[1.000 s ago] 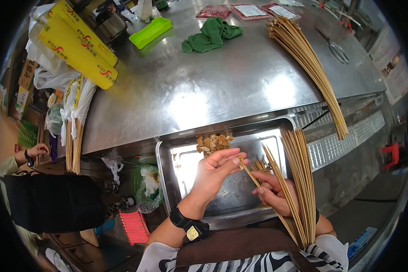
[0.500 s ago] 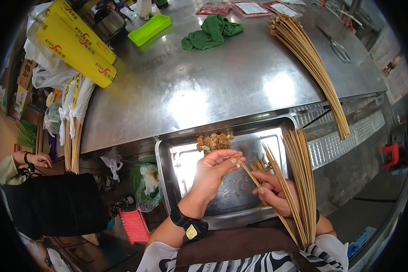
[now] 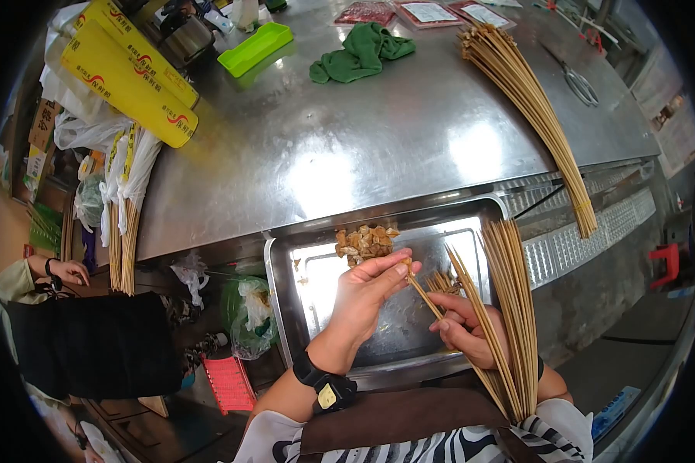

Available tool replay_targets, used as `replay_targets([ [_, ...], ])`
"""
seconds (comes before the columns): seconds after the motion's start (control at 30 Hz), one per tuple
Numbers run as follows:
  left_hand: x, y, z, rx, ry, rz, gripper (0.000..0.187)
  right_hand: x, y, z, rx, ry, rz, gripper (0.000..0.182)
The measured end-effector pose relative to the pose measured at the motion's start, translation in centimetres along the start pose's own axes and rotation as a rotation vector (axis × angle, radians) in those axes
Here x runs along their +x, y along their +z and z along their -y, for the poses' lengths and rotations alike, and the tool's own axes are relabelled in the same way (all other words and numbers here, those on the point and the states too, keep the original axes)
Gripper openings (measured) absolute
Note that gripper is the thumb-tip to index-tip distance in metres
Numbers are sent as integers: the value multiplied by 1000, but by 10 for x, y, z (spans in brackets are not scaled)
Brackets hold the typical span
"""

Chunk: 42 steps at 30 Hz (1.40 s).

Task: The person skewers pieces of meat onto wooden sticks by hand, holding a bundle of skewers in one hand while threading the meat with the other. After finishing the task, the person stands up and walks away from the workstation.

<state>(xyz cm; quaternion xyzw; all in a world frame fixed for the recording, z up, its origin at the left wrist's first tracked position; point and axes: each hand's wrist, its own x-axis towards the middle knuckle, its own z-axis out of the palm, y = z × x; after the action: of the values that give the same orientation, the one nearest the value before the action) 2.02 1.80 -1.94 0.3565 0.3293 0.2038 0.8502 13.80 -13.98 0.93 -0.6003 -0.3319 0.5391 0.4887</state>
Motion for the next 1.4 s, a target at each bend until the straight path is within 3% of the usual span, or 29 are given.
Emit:
replay_targets([
  [0.33,4,-2,5,-33,17,-49,14,-1,-2,-2,24,-36,30,43],
  [1.4,-4,8,4,14,72,52,13,1,-3,-1,30,-28,-36,41],
])
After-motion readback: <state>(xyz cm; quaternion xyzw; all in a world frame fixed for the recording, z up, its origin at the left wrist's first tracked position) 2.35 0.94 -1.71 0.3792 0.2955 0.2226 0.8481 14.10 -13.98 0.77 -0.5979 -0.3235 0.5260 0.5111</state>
